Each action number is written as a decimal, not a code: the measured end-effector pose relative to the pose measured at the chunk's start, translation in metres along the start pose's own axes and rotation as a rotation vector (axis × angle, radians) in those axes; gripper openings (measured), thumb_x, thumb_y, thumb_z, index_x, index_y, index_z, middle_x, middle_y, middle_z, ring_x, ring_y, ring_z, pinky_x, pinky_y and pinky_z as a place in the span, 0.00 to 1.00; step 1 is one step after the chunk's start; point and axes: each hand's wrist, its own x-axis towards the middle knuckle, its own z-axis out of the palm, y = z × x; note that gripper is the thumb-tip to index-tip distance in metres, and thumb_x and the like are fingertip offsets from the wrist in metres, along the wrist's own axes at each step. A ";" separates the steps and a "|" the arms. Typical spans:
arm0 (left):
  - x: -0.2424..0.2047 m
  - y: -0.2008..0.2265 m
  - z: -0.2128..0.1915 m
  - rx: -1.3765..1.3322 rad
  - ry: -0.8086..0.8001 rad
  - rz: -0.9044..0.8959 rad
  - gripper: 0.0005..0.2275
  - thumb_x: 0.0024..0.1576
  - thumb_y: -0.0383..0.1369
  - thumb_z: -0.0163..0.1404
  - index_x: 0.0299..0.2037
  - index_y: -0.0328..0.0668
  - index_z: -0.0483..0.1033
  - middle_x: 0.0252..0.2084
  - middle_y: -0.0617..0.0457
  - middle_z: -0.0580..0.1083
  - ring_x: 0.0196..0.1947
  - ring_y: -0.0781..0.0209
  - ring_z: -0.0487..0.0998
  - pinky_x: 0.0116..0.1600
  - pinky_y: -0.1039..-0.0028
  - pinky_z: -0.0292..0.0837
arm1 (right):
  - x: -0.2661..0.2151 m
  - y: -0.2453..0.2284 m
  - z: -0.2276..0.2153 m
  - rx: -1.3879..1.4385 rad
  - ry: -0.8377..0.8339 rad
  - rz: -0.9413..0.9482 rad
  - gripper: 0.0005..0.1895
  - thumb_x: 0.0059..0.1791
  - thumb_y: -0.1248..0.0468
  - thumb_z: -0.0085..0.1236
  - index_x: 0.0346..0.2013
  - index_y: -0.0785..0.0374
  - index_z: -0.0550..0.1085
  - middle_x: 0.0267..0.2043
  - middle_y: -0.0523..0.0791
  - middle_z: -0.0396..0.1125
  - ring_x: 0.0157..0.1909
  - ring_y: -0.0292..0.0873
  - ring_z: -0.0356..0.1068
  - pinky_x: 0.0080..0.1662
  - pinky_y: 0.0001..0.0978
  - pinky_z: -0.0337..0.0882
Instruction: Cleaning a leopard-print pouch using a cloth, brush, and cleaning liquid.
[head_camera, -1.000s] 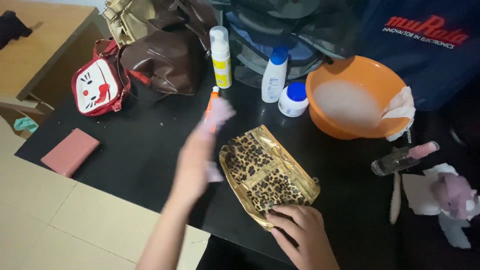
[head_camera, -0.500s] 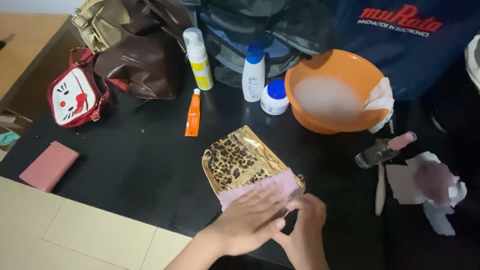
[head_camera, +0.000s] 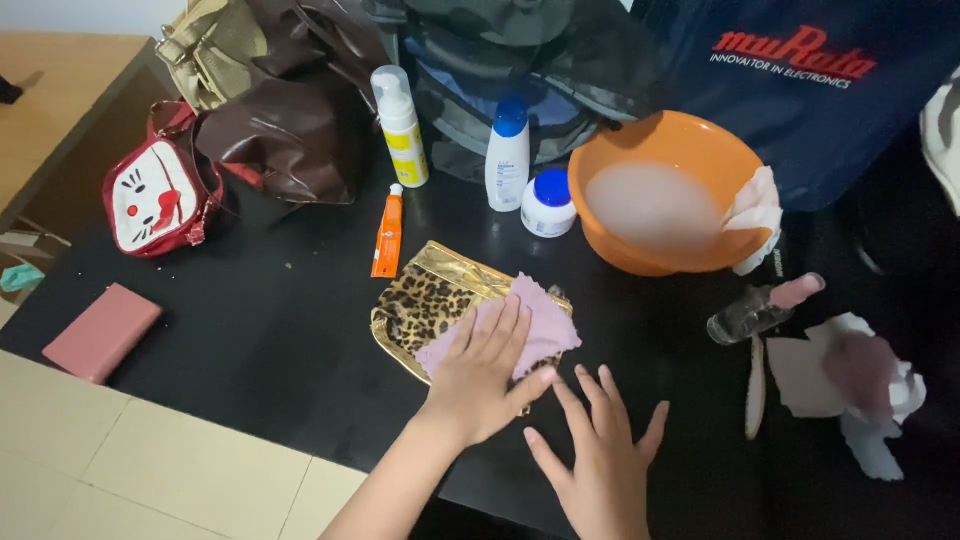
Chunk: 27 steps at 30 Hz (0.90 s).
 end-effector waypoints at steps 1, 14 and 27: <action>-0.002 0.000 0.000 -0.017 0.010 0.073 0.38 0.62 0.62 0.18 0.77 0.44 0.38 0.80 0.49 0.38 0.79 0.53 0.30 0.75 0.58 0.16 | 0.000 0.002 0.003 0.054 0.022 0.008 0.32 0.43 0.40 0.62 0.59 0.43 0.70 0.67 0.40 0.60 0.76 0.48 0.50 0.67 0.82 0.35; -0.052 0.010 0.006 -0.750 0.002 0.471 0.15 0.71 0.39 0.40 0.33 0.43 0.70 0.24 0.56 0.67 0.24 0.61 0.71 0.34 0.70 0.62 | -0.029 0.019 0.011 0.309 0.625 -0.136 0.47 0.25 0.39 0.75 0.50 0.59 0.70 0.60 0.50 0.63 0.65 0.52 0.58 0.67 0.48 0.57; -0.089 -0.106 -0.114 -0.256 1.301 -0.025 0.10 0.67 0.35 0.43 0.48 0.36 0.59 0.48 0.47 0.56 0.46 0.55 0.60 0.53 0.64 0.57 | -0.015 -0.001 -0.004 0.199 0.379 -0.550 0.18 0.35 0.39 0.67 0.37 0.32 0.82 0.41 0.24 0.74 0.51 0.30 0.70 0.58 0.68 0.46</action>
